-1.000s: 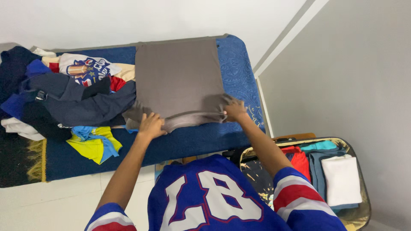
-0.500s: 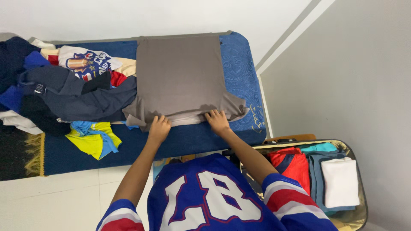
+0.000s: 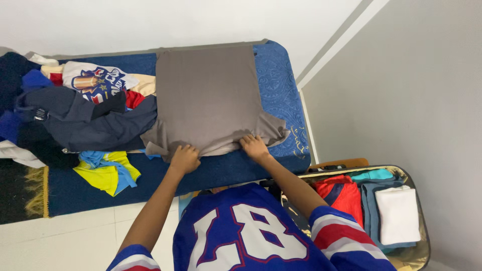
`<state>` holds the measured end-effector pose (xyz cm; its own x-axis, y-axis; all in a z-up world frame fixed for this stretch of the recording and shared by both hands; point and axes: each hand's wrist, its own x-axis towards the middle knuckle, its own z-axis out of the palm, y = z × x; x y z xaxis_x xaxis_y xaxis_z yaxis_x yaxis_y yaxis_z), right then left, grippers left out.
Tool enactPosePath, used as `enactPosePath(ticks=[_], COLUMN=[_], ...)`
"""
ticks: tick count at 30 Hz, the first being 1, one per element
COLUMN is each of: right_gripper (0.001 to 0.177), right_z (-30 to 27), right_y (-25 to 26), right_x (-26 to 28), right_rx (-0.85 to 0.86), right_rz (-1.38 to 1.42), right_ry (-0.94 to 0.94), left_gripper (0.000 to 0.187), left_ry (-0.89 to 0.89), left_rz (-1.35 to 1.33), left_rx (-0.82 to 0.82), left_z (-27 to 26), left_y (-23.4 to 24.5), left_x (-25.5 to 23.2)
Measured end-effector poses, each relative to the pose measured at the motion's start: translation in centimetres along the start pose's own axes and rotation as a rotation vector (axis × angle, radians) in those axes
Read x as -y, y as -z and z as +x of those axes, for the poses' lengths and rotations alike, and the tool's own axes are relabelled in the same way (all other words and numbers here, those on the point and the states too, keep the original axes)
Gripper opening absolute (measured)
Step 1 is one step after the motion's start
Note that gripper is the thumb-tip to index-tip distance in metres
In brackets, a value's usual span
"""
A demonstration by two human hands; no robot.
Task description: The person folds a tie-dye shirt and a gray shirt on a bed and places them into an open suitcase.
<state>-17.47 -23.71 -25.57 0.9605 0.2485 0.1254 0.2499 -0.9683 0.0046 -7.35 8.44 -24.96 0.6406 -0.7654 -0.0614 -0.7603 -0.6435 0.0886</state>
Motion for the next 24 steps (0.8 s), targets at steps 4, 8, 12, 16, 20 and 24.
enactPosePath(ticks=[4,8,12,16,20,24], right_gripper=[0.022,0.027,0.018,0.02,0.026,0.027], right_z=[-0.3,-0.8,-1.1,-1.0,-0.7,-1.5], right_y=[-1.2,0.0,1.1,2.0,3.5,4.6], right_x=[-0.7,-2.3,-2.7,-1.9,-0.1,0.8], right_rx=[0.019,0.031,0.24,0.541,0.665,0.527], right_rz=[-0.034,0.105,0.205,0.107,0.061,0.126], right_ry=[0.01,0.101,0.038,-0.004,-0.055,-0.07], left_gripper=[0.033,0.033,0.032,0.036,0.036,0.054], left_ry=[0.006,0.022,0.026,0.009,0.02,0.073], left_rz=[0.032,-0.003,0.004,0.004,0.07,0.04], left_rx=[0.006,0.014,0.057,0.165,0.401,0.31], left_z=[-0.2,-0.4,-0.4,-0.1,0.1,-0.3], left_y=[-0.1,0.9,1.7,1.8,1.2,0.4], left_x=[-0.3,-0.4,-1.0,-2.1,-2.7,-2.1])
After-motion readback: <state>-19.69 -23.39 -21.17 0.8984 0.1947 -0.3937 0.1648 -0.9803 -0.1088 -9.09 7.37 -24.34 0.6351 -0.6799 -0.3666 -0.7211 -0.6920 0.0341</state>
